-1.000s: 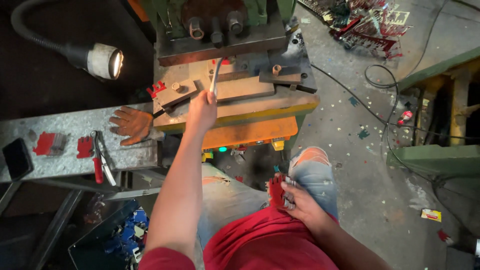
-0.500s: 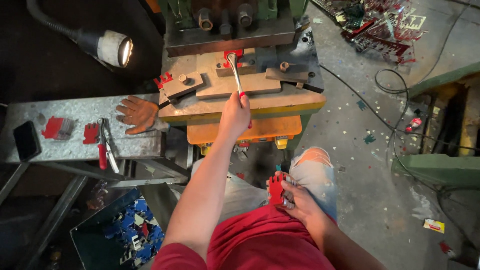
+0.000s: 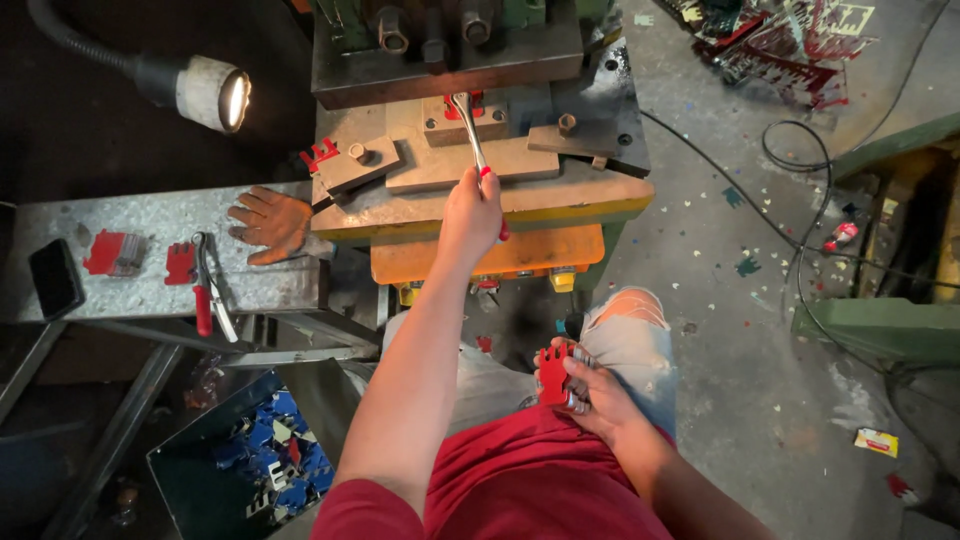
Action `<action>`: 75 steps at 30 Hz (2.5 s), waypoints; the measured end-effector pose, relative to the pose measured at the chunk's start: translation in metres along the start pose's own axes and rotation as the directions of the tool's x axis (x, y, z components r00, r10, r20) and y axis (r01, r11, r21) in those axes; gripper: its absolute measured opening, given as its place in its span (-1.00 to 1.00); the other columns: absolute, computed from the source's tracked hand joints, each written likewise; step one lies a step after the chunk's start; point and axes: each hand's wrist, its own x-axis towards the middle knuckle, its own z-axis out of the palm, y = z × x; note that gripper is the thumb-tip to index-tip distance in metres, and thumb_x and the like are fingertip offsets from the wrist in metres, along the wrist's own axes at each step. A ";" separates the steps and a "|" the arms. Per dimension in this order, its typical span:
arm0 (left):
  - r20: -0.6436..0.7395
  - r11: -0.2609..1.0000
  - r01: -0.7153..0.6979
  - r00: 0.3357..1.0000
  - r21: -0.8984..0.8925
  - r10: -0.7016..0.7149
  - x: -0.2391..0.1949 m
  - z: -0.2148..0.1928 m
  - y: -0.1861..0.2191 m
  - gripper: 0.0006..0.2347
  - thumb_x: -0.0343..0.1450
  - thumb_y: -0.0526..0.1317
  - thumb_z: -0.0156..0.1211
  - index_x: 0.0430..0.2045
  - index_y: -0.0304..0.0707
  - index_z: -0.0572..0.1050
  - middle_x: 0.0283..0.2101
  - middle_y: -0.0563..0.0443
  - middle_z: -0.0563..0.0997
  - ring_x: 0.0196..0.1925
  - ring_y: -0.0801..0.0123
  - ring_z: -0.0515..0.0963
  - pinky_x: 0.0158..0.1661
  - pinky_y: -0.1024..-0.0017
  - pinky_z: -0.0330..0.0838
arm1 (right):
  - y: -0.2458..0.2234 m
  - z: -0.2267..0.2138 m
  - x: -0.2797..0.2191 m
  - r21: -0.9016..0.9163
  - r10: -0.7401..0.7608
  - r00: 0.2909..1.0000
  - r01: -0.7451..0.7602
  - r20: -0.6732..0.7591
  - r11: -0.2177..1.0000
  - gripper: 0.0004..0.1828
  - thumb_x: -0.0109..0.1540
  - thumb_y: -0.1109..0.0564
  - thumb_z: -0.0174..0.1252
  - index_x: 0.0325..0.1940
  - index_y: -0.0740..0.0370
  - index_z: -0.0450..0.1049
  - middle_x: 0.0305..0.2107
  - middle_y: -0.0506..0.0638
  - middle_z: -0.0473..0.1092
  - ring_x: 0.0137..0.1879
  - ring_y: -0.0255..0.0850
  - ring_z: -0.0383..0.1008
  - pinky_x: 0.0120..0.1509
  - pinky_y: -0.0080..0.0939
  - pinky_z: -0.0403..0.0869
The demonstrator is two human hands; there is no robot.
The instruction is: Manufacturing small red parts by operating a machine press and using hand tools for positioning and removal
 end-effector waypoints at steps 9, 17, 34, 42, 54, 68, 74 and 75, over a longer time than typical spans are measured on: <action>-0.163 0.981 -0.069 0.986 -0.184 0.039 0.010 -0.022 -0.021 -0.75 0.58 -0.07 -0.18 -0.04 -0.07 0.45 -0.56 0.05 0.55 -0.60 0.28 0.66 -0.33 0.27 0.63 | -0.020 0.035 -0.032 -0.112 -0.008 0.990 -0.007 -0.138 0.994 -0.64 0.20 0.17 0.29 0.09 0.14 0.55 -0.35 -0.07 0.53 -0.31 -0.24 0.58 -0.29 -0.19 0.60; -0.242 0.785 -0.063 0.964 -0.616 -0.113 -0.033 -0.130 -0.105 -0.66 0.44 -0.19 -0.11 0.04 -0.18 0.52 -0.30 0.09 0.46 -0.36 0.48 0.35 -0.34 0.52 0.21 | 0.000 -0.043 0.002 0.006 0.059 0.997 -0.060 0.052 0.998 -0.50 0.29 0.20 0.08 0.34 0.16 0.40 0.05 0.23 0.48 -0.12 -0.09 0.51 -0.18 -0.20 0.44; -0.207 0.825 0.255 0.892 -0.505 -0.402 -0.118 -0.186 -0.225 -0.69 0.53 -0.09 0.06 0.09 -0.21 0.51 -0.47 0.10 0.44 -0.55 0.53 0.31 -0.58 0.56 0.14 | -0.004 -0.041 0.012 0.159 0.075 0.957 -0.123 0.280 0.980 -0.44 0.27 0.10 0.13 0.38 0.07 0.30 0.16 0.24 0.38 0.09 0.09 0.44 0.25 0.14 0.41; -0.701 0.793 0.464 0.407 -0.394 -0.586 -0.329 -0.128 -0.326 -0.71 0.61 -0.18 -0.01 0.21 -0.27 0.40 -0.10 -0.13 0.50 -0.24 0.29 0.45 -0.21 0.38 0.34 | -0.012 -0.024 0.015 0.234 0.043 0.925 -0.140 0.376 0.962 -0.50 0.30 0.10 0.15 0.33 0.11 0.31 0.16 0.29 0.34 0.12 0.05 0.46 0.21 0.16 0.46; -0.306 0.877 0.464 0.859 0.123 -0.412 -0.247 -0.113 -0.275 -0.60 0.50 -0.07 -0.04 0.18 -0.27 0.43 0.12 -0.24 0.57 0.05 -0.03 0.60 0.03 0.16 0.49 | -0.003 -0.043 0.028 0.171 0.103 0.965 -0.147 0.243 0.974 -0.42 0.25 0.07 0.18 0.37 0.06 0.31 0.10 0.23 0.44 0.07 0.04 0.53 0.10 0.14 0.52; 0.019 0.587 -0.505 0.768 0.633 0.640 0.011 -0.117 -0.051 -0.78 0.48 -0.19 0.22 -0.02 -0.11 0.43 -0.18 -0.05 0.47 -0.31 0.06 0.59 -0.38 0.18 0.48 | 0.006 -0.056 0.023 0.182 0.077 0.984 -0.106 0.161 0.978 -0.52 0.33 0.07 0.02 0.36 0.07 0.34 0.20 0.26 0.38 0.16 0.06 0.47 0.18 0.17 0.47; -0.022 0.654 -0.435 0.823 0.619 0.567 -0.013 -0.122 -0.062 -0.74 0.50 -0.15 0.15 0.08 -0.05 0.45 -0.26 -0.10 0.47 -0.44 0.00 0.55 -0.46 0.12 0.47 | 0.003 -0.047 0.026 0.196 0.072 0.985 -0.102 0.158 0.975 -0.55 0.34 0.06 0.01 0.34 0.06 0.36 0.15 0.24 0.41 0.12 0.04 0.48 0.15 0.15 0.48; -0.021 0.667 -0.448 0.821 0.596 0.570 -0.015 -0.120 -0.071 -0.77 0.50 -0.15 0.14 0.04 -0.03 0.50 -0.36 -0.12 0.45 -0.57 0.01 0.50 -0.52 0.11 0.43 | 0.001 -0.046 0.028 0.218 0.051 0.981 -0.092 0.188 0.972 -0.55 0.33 0.06 0.03 0.32 0.06 0.36 0.16 0.25 0.40 0.14 0.05 0.48 0.14 0.15 0.50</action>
